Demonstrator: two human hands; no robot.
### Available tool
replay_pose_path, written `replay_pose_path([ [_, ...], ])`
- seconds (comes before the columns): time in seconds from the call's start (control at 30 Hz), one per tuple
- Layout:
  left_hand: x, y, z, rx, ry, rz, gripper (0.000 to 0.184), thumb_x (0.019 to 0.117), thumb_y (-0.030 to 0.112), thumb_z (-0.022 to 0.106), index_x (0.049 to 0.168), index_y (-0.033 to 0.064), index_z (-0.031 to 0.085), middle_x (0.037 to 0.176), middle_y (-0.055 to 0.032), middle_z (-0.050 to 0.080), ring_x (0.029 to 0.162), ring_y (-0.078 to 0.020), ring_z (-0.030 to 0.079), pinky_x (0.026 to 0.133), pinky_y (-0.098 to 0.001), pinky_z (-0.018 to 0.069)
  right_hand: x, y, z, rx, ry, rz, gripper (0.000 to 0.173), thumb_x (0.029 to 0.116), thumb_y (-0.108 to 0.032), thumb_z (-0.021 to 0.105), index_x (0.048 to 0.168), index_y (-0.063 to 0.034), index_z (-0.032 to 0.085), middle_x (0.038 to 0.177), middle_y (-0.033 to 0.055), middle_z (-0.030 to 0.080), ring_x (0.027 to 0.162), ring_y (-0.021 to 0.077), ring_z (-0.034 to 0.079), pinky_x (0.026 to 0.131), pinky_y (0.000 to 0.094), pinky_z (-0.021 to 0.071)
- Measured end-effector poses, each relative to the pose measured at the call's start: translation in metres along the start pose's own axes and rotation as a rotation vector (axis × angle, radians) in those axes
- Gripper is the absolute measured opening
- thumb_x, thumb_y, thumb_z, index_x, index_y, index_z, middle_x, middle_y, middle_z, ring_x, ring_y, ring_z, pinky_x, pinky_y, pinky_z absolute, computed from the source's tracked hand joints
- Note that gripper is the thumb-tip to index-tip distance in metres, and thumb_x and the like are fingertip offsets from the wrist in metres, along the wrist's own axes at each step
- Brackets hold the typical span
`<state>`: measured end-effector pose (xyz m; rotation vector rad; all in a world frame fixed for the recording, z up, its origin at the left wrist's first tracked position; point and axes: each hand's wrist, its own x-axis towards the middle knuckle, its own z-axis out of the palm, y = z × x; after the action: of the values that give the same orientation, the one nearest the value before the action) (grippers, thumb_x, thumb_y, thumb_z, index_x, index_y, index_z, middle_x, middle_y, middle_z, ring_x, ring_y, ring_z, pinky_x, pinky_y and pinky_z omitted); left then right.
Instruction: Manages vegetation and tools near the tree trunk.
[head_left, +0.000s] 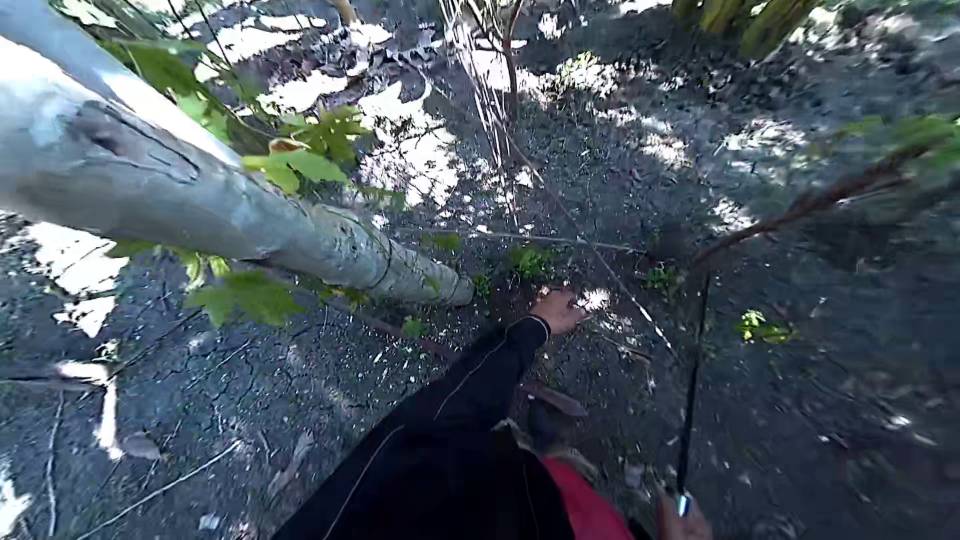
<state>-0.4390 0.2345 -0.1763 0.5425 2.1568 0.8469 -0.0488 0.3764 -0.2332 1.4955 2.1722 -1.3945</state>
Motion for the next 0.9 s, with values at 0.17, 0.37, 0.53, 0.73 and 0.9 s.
replay_pose_path([
  [0.17,-0.048,-0.075,0.052,-0.025,-0.229,-0.061,0.040,0.1065,0.027,0.055,0.134,-0.0024,0.061,0.136,-0.0256,0.062,0.129,-0.0373,0.059,0.112,-0.0548,0.0447,-0.020,0.011,0.009,-0.242,-0.085,0.077,0.045,0.1016,-0.025,0.062,0.125,0.0137,0.061,0.106,0.0329,0.068,0.102,0.0437,0.067,0.095,0.0607,0.0503],
  [0.37,-0.138,-0.198,0.062,-0.029,-0.322,-0.415,0.043,0.1075,0.030,0.052,0.135,-0.0025,0.061,0.136,-0.0269,0.061,0.129,-0.0395,0.058,0.111,-0.0584,0.0428,0.015,0.016,0.049,-0.490,-0.294,0.002,0.046,0.1021,-0.040,0.061,0.121,0.0020,0.067,0.109,0.0274,0.070,0.106,0.0428,0.068,0.096,0.0638,0.0505],
  [0.53,-0.203,-0.264,0.043,-0.061,-0.201,-0.617,0.040,0.1072,0.028,0.050,0.133,0.0007,0.062,0.135,-0.0240,0.063,0.129,-0.0381,0.059,0.111,-0.0598,0.0432,0.067,-0.078,0.121,-0.526,-0.531,-0.001,0.050,0.1045,-0.041,0.054,0.130,0.0019,0.061,0.111,0.0272,0.068,0.101,0.0421,0.067,0.091,0.0627,0.0517],
  [0.73,-0.272,-0.290,0.053,-0.205,-0.064,-0.798,0.041,0.1087,0.029,0.050,0.139,0.0036,0.060,0.138,-0.0203,0.063,0.132,-0.0338,0.059,0.114,-0.0546,0.0423,0.129,-0.220,0.237,-0.548,-0.675,0.021,0.046,0.1079,-0.035,0.048,0.135,0.0021,0.055,0.108,0.0221,0.064,0.089,0.0308,0.065,0.083,0.0496,0.0537],
  [0.9,-0.332,-0.304,0.098,-0.353,0.024,-0.903,0.040,0.1089,0.027,0.051,0.138,0.0012,0.061,0.133,-0.0225,0.065,0.126,-0.0355,0.062,0.112,-0.0541,0.0453,0.205,-0.320,0.302,-0.617,-0.623,-0.098,0.040,0.1058,-0.029,0.051,0.122,0.0061,0.062,0.105,0.0212,0.066,0.087,0.0280,0.065,0.082,0.0477,0.0533],
])
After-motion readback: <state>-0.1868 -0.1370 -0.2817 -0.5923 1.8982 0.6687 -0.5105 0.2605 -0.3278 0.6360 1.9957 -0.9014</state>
